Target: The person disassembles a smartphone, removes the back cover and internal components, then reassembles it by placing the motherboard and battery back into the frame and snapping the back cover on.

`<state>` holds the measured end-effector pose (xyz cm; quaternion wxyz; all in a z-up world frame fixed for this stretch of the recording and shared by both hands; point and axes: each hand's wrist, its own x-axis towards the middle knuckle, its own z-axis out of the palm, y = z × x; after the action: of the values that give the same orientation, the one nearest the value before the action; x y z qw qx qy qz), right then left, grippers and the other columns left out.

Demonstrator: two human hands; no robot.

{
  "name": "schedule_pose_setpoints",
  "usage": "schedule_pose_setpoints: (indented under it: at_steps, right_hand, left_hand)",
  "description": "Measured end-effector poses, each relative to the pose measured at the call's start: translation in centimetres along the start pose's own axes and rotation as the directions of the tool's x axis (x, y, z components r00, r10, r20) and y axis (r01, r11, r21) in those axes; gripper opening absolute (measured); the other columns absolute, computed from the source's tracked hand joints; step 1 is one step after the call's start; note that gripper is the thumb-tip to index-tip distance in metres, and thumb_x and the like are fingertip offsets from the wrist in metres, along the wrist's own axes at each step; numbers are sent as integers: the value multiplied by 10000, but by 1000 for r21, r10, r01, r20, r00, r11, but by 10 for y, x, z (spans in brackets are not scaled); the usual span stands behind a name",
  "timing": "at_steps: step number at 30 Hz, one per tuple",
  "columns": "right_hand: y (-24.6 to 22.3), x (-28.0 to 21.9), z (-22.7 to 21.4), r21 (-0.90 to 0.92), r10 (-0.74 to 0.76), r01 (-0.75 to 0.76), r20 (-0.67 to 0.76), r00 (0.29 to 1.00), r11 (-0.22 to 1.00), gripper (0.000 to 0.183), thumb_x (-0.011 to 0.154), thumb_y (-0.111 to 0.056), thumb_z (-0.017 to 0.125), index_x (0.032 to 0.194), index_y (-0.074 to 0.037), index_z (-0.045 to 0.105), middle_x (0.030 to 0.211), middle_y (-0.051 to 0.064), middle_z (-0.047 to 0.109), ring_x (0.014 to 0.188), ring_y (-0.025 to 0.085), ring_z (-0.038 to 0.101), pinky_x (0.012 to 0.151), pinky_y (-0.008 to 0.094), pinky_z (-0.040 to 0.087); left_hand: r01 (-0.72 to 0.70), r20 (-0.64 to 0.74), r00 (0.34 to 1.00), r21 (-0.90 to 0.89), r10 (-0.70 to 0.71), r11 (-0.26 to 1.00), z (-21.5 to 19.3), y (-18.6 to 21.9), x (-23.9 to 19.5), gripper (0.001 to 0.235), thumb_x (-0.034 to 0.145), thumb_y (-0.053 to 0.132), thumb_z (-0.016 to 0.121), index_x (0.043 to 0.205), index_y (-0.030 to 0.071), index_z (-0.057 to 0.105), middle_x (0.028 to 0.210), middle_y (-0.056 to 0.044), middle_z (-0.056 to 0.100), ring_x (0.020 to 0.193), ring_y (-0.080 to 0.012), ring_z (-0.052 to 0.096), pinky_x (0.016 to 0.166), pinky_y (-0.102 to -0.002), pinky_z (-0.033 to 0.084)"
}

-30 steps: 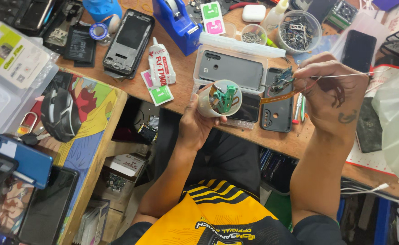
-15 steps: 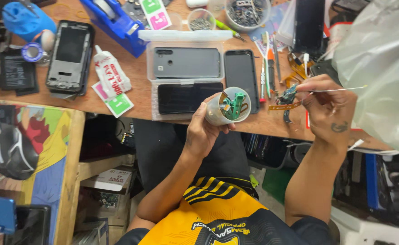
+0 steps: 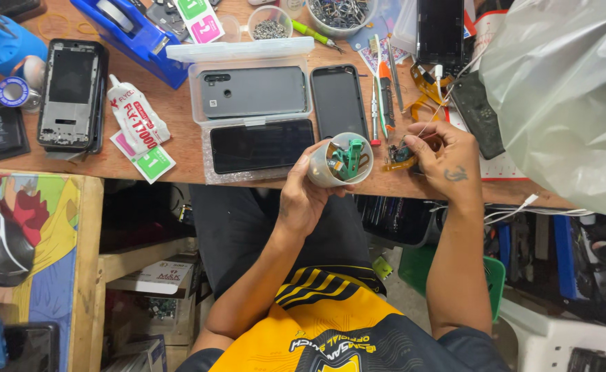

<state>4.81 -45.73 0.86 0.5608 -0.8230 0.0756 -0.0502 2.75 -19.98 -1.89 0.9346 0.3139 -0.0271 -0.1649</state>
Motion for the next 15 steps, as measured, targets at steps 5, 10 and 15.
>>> schedule_pose_setpoints:
  at_steps: [5,10,15]
  right_hand:
    - [-7,5,4,-154,-111,108,-13,994,982,328,899,-67,823,1190,35,713,905,47,704,801,82,624,716,234,515]
    - [-9,9,-2,-90,-98,95,-36,994,991,377,882,-36,810,1224,53,682,993,46,727,870,69,662,785,226,555]
    - [-10,8,-13,-107,-80,75,-49,996,991,407,887,-27,805,1260,58,667,1081,84,732,919,90,668,819,242,570]
  left_hand:
    - [-24,8,1000,34,24,999,-2,3,1,547,1096,344,328,1430,-60,484,1185,-204,682,903,-295,727,761,-364,600]
    - [-26,4,1000,44,26,999,-4,2,2,542,1094,345,323,1421,-56,484,1188,-212,681,920,-302,732,772,-379,614]
    - [-31,4,1000,46,31,998,-4,2,1,541,1094,351,321,1415,-52,484,1173,-220,683,918,-307,736,769,-376,615]
